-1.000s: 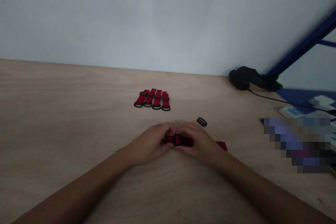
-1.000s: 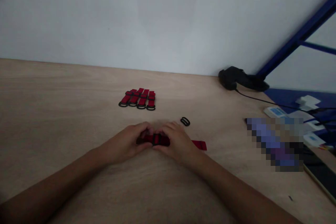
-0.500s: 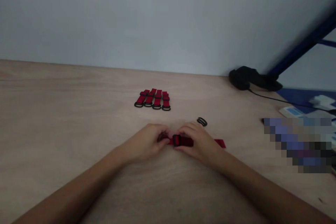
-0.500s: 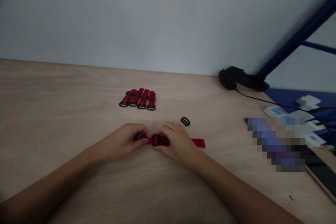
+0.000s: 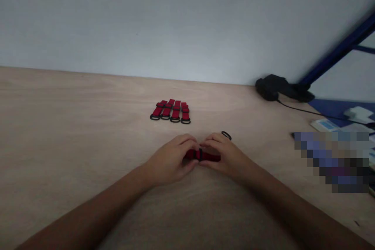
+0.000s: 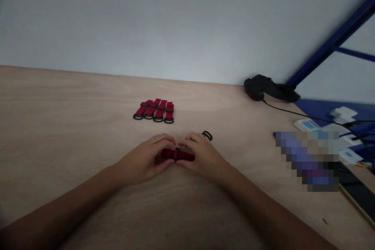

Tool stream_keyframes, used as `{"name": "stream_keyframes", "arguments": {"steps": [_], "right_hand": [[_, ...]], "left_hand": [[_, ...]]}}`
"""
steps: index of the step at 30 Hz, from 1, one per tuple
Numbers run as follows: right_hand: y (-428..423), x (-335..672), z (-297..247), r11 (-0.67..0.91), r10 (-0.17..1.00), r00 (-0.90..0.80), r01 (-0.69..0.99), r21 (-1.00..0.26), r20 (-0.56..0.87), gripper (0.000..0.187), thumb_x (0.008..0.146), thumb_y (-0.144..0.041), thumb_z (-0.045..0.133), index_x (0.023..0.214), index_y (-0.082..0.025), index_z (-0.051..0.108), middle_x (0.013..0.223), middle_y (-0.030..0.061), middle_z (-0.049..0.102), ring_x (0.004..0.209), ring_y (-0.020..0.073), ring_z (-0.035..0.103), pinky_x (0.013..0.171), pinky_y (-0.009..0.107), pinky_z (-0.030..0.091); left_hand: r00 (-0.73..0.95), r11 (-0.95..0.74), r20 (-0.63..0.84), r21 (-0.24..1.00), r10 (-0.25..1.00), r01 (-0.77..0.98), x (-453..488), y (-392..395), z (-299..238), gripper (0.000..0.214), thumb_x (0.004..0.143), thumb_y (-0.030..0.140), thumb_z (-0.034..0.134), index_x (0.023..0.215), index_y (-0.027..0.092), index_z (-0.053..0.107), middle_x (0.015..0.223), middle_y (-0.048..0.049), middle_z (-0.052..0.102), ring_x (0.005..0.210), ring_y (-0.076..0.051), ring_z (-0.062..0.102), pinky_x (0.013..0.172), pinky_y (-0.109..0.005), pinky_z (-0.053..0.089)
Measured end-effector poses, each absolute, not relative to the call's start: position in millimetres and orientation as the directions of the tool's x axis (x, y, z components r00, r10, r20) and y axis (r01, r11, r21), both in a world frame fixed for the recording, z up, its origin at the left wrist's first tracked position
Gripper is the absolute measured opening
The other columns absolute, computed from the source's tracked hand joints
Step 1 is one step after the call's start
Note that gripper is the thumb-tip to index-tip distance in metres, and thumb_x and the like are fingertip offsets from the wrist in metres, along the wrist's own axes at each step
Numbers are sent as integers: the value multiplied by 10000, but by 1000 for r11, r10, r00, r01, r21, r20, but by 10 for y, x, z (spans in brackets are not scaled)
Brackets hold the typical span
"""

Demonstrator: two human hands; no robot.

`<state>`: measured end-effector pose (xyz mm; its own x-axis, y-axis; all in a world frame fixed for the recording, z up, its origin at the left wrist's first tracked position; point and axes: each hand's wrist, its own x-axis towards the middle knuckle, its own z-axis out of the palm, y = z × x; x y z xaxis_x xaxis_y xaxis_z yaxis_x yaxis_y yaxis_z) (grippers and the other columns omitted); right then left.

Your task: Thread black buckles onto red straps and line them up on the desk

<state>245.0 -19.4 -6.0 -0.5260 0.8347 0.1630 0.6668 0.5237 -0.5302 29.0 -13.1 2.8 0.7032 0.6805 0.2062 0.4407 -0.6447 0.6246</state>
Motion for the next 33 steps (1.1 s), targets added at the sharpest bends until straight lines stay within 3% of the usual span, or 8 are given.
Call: {"name": "stream_keyframes", "arguments": {"steps": [6,11,16,23,28,33], "right_hand": [[-192,2476,-42,527,821,-559,667,-526,114,233,776,-265,735,990,-182,700,991,95,604,965,244,554,853,375,465],[-196,2443,-58,513,831,-544,667,-540,118,95,799,-199,699,887,-169,680,955,85,607,944,230,554,847,360,457],[-199,2435,-44,500,838,-530,646,-577,133,121,816,-218,687,925,-170,663,980,84,596,947,221,550,856,356,450],[-225,2441,17,482,843,-519,612,-627,141,70,878,-215,611,828,-181,647,962,63,599,943,196,548,850,321,436],[-234,2411,65,344,880,-472,574,-743,43,141,923,-208,519,868,-179,646,847,31,656,810,171,591,751,282,447],[-241,2417,72,269,876,-482,511,-816,-13,159,917,-229,521,906,-188,675,884,21,694,819,169,619,750,268,452]], "left_hand": [[733,-643,128,595,668,482,281,-71,-20,149,855,194,588,992,185,645,1045,-65,622,1000,-212,568,912,-336,458],[707,-621,146,619,692,481,249,-40,15,166,825,215,627,985,173,631,992,-57,633,943,-205,583,850,-317,477],[720,-664,229,630,655,403,230,-19,27,175,838,214,626,1005,171,651,1038,-68,638,986,-196,578,882,-312,476],[736,-723,322,615,595,315,205,-29,11,169,857,187,609,1016,176,669,1072,-70,633,994,-176,584,893,-299,478],[744,-706,328,658,583,263,223,-35,50,231,871,202,605,1100,194,635,1089,-75,610,1015,-177,577,892,-298,486],[760,-703,324,672,564,234,237,-32,61,262,866,246,634,1123,194,620,1088,-74,638,1004,-181,592,890,-298,487]]}}
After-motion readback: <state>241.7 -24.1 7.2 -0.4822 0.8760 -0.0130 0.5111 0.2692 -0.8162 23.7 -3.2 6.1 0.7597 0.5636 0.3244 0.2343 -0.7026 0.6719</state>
